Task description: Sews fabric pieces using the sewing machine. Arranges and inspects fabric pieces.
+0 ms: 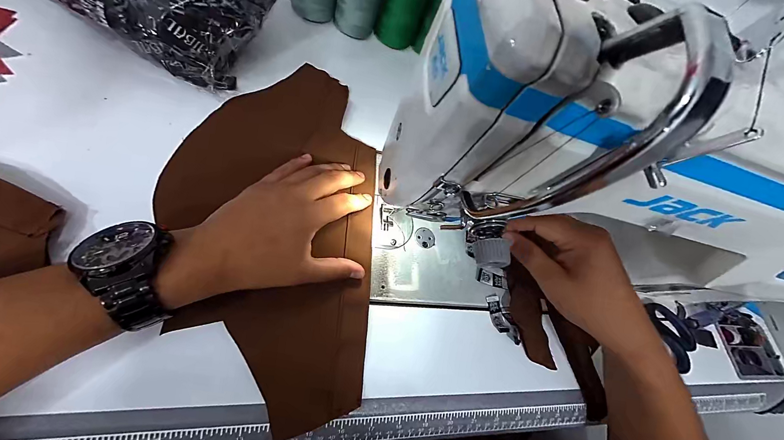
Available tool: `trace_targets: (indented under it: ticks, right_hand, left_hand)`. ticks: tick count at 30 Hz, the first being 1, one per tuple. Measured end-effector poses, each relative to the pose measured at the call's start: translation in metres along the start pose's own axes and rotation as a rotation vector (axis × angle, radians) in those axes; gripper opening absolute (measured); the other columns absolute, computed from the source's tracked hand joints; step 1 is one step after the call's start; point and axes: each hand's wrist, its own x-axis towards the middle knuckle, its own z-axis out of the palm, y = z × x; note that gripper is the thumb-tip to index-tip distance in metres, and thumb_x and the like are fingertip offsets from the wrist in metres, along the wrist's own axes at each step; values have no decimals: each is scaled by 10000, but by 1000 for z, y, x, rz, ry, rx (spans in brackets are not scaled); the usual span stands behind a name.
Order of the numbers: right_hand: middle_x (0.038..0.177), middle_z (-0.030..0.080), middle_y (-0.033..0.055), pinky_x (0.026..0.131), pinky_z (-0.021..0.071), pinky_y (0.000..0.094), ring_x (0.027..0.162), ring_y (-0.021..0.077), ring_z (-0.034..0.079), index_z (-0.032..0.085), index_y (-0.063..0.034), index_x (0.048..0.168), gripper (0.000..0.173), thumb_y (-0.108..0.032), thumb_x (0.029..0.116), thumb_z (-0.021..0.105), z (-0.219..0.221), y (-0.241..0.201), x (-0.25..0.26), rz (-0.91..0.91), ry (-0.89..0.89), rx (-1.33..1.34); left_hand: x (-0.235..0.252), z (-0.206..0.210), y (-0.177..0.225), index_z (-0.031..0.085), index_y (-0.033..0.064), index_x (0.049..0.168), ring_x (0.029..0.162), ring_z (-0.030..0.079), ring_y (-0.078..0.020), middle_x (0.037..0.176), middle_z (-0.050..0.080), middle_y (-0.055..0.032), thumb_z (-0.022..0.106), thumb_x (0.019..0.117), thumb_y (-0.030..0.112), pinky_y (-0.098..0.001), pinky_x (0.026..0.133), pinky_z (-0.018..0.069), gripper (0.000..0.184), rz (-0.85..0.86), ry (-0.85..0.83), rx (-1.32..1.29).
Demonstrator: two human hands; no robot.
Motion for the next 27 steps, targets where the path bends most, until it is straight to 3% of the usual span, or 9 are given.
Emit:
trace_targets:
  ticks: [5, 9, 11, 13, 16, 20, 22, 24, 27]
  right_hand:
    - [968, 723, 19, 838, 577, 311, 929, 132, 693, 773, -117, 1039, 187, -179, 998, 601, 32, -28, 14, -226, -170, -143]
    - [1019, 740, 55, 790, 598, 395, 923, 198, 720, 748, -101, 1136, 243, -212, 1009, 572, 35, -34, 7, -163, -93, -303]
    - [1048, 736, 60, 807, 598, 378, 963, 206, 712, 754, -95, 1108, 242, -165, 1000, 549, 22, -28, 0, -243, -47, -345]
    - [1131, 741, 46, 923, 566, 340, 1089, 198, 683, 773, -124, 1074, 231, -126, 995, 556, 16, -19, 0, -422, -79, -294]
    - [1278, 710, 35, 1054, 520, 385, 1250, 228, 630, 758, -167, 1148, 236, -113, 1023, 565, 23, -7, 14, -645, -218, -247]
    - [1263, 713, 40, 978, 549, 377, 1187, 219, 661, 729, -153, 1208, 261, -125, 1036, 535, 43, 8, 35, -800, -301, -170]
    - [1204, 719, 66, 853, 585, 375, 1084, 221, 697, 714, -157, 1243, 295, -138, 1027, 513, 50, 12, 40, -821, -281, -186]
    - [1167, 712, 82, 734, 582, 357, 984, 215, 708, 699, -145, 1260, 298, -141, 1031, 508, 55, 10, 39, -804, -256, -232]
    - [1133, 719, 67, 682, 570, 348, 916, 204, 707, 699, -153, 1269, 307, -175, 1039, 497, 60, 6, 30, -737, -212, -281]
  left_hand:
    - [1, -1, 1, 643, 147, 1382, 1430, 474, -279, 1480, 565, -84, 465, 896, 761, -555, 1204, 306, 803, 8, -8, 6]
    - [0, -1, 0, 645, 152, 1382, 1431, 474, -280, 1478, 568, -87, 482, 890, 756, -561, 1205, 302, 797, 5, -3, -4]
    - [0, -1, 0, 642, 158, 1385, 1437, 467, -267, 1481, 566, -76, 480, 892, 759, -550, 1213, 297, 794, -1, -4, -2]
    - [-1, -1, -1, 640, 151, 1386, 1438, 465, -268, 1481, 564, -77, 476, 899, 753, -547, 1213, 297, 792, 2, -2, -2]
    - [0, -1, 0, 642, 156, 1383, 1434, 469, -267, 1483, 562, -72, 477, 900, 749, -545, 1209, 305, 783, 7, -3, 6]
    - [0, -1, 0, 645, 164, 1381, 1440, 462, -252, 1483, 564, -60, 485, 890, 760, -541, 1211, 303, 788, -3, 3, 16]
    - [0, -1, -1, 646, 163, 1378, 1437, 464, -246, 1478, 566, -59, 482, 890, 767, -534, 1213, 308, 794, 6, 9, 23]
    - [0, -2, -1, 642, 167, 1384, 1442, 458, -236, 1476, 567, -52, 483, 889, 772, -522, 1219, 305, 798, 7, 9, 23]
    - [0, -2, 1, 634, 186, 1392, 1455, 435, -211, 1482, 559, -31, 490, 866, 805, -511, 1220, 307, 825, -1, 2, 20]
